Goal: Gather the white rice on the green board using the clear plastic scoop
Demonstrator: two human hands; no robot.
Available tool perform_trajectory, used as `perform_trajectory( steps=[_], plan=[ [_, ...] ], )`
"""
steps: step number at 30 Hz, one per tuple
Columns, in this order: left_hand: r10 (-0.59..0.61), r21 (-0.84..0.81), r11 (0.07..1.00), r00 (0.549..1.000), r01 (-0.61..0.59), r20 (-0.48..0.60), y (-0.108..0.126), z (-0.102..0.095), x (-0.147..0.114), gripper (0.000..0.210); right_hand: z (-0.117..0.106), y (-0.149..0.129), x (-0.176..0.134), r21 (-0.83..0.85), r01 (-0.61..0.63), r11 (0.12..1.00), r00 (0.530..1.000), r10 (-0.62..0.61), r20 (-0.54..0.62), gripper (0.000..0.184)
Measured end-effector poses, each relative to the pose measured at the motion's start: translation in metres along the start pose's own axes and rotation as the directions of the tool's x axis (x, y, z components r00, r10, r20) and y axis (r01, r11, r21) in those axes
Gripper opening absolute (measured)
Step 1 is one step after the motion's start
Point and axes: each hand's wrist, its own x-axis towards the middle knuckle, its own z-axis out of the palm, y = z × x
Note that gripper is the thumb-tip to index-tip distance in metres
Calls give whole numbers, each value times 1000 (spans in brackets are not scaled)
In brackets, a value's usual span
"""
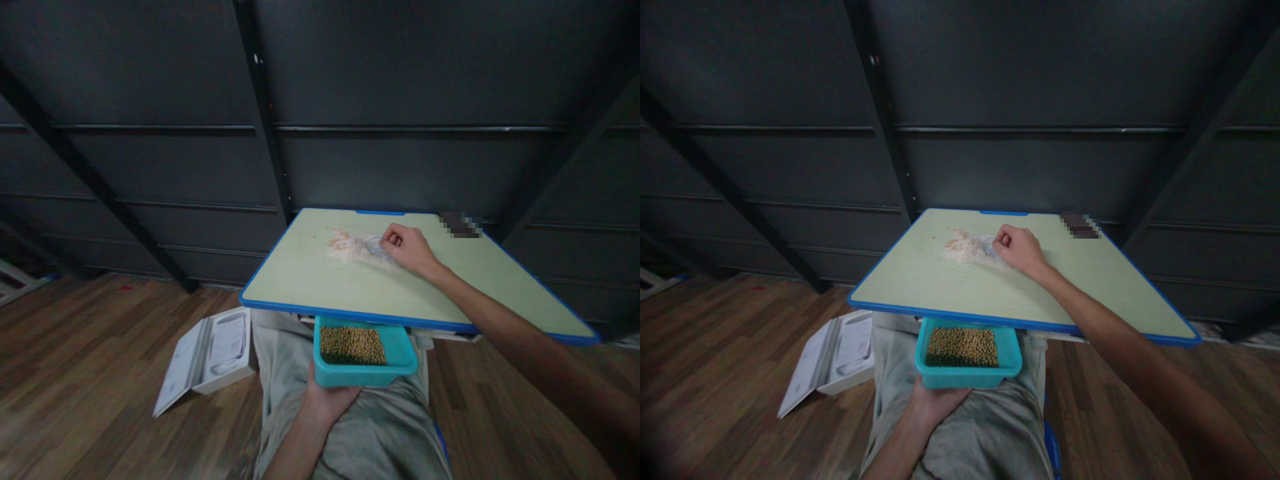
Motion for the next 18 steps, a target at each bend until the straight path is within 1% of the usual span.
perform_trajectory(
  steps=[5,12,15,18],
  plan=[
    [-7,-16,1000,1000,7,-8,0,-4,0,47,0,-3,-2,74,44,996,999,-45,17,7],
    [2,-32,999,997,-4,-77,-1,4,-2,45,-1,-5,-3,135,72,988,996,-79,49,6],
    [15,-13,1000,994,-17,-107,-2,6,-2,44,-2,-5,-3,126,74,989,997,-77,19,5],
    [4,-15,1000,995,-6,-98,-1,9,-3,43,-3,-6,-3,90,61,994,998,-58,-30,6]
  ],
)
